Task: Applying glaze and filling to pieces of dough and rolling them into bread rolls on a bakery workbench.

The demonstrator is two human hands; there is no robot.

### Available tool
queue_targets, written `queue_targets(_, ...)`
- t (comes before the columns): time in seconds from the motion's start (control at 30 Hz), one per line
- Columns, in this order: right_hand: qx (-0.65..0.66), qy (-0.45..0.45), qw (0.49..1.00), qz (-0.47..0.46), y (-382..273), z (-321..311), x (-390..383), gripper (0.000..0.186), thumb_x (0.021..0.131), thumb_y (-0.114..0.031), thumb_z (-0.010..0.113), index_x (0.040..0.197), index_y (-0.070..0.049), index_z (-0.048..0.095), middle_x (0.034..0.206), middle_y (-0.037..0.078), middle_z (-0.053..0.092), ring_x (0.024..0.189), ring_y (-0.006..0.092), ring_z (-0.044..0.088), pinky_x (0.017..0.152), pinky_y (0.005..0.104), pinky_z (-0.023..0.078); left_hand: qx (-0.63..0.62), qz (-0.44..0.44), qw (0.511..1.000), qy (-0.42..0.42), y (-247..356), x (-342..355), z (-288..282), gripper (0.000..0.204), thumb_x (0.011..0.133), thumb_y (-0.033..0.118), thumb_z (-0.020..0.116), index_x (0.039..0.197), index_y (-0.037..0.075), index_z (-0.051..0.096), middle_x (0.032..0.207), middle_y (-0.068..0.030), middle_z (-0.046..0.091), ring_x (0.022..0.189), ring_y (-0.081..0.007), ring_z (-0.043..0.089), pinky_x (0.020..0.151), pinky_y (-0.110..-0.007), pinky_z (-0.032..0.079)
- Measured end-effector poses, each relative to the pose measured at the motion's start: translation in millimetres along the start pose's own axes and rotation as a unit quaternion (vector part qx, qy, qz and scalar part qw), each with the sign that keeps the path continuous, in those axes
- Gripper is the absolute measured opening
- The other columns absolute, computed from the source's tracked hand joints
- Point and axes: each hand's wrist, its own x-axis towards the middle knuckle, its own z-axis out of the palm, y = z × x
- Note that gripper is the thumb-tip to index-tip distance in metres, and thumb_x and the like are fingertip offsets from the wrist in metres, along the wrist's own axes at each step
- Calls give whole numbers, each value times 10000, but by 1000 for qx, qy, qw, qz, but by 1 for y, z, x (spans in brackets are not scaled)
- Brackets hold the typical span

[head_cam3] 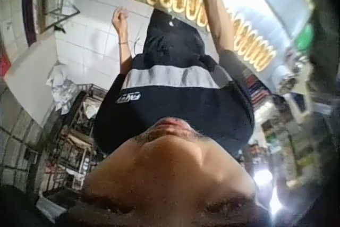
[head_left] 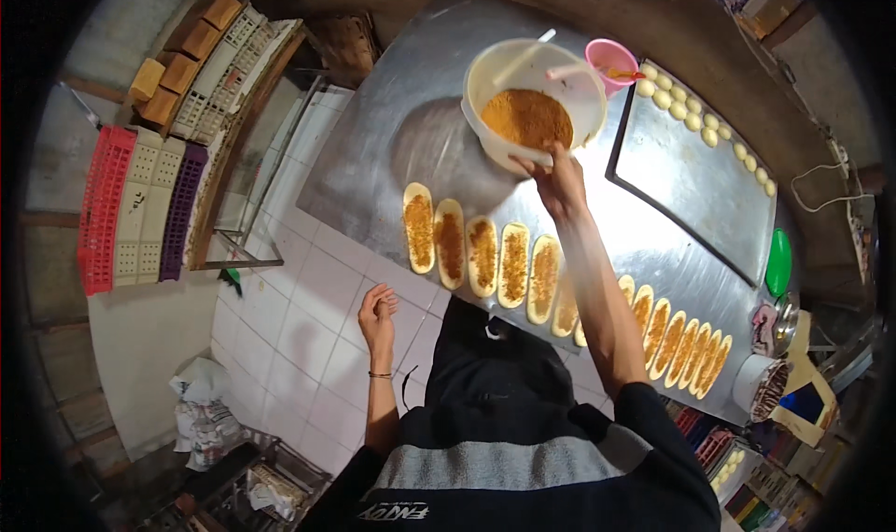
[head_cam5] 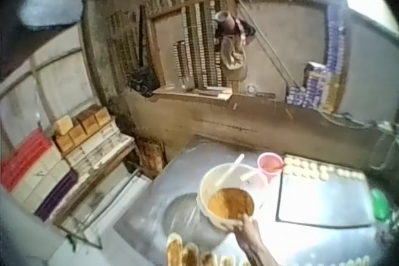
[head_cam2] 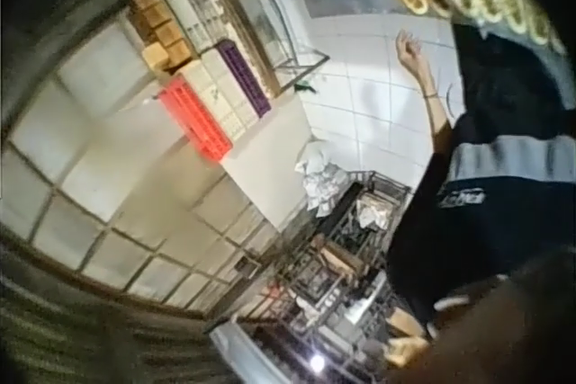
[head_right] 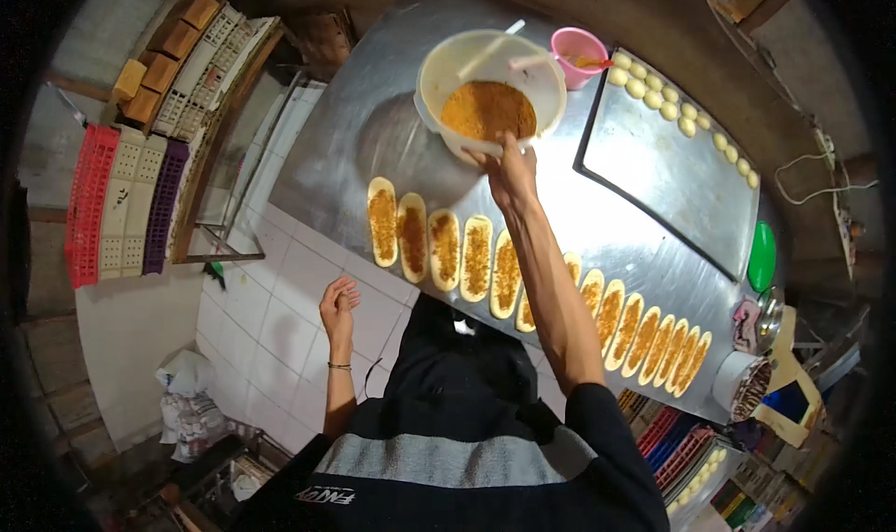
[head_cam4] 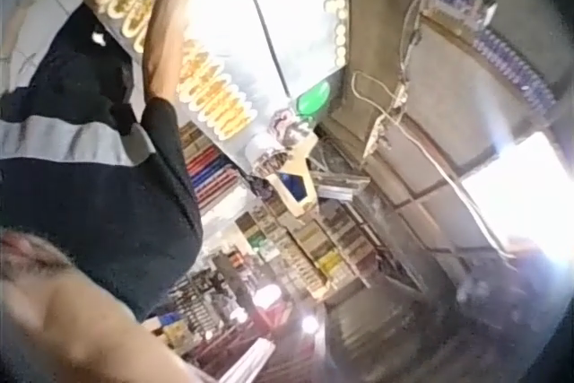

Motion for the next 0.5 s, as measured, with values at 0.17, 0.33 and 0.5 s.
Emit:
queue_targets(0.17, 48, 39, 997, -47, 29, 61, 51, 535, 1001, -96, 568, 1413, 111, 295, 1364, 259, 464, 1151, 441, 614, 919, 553, 641, 22, 1, 1000, -16, 2, 20, -16, 307, 1073, 144, 490, 1332, 13, 592, 1205, -129, 690, 1005, -186, 678, 865, -312, 558)
queue_targets(0.33, 11, -12, 990, -140, 21, 42, 94, 673, 980, -199, 700, 1504, -21, 316, 1385, 197, 508, 1161, 325, 621, 942, 469, 593, 28, 41, 995, -91, -3, 82, -5, 308, 1064, 145, 516, 1334, 17, 591, 1183, -129, 701, 972, -194, 695, 840, -317, 564)
queue_targets(0.5, -307, 14, 945, -114, 70, 15, 46, 400, 985, -37, 610, 1369, 45, 533, 1213, 148, 670, 976, 212, 684, 823, 336, 579, 167, 185, 952, -178, 13, 138, -9, 289, 1039, 131, 554, 1298, 15, 612, 1060, -127, 733, 933, -225, 720, 787, -338, 570)
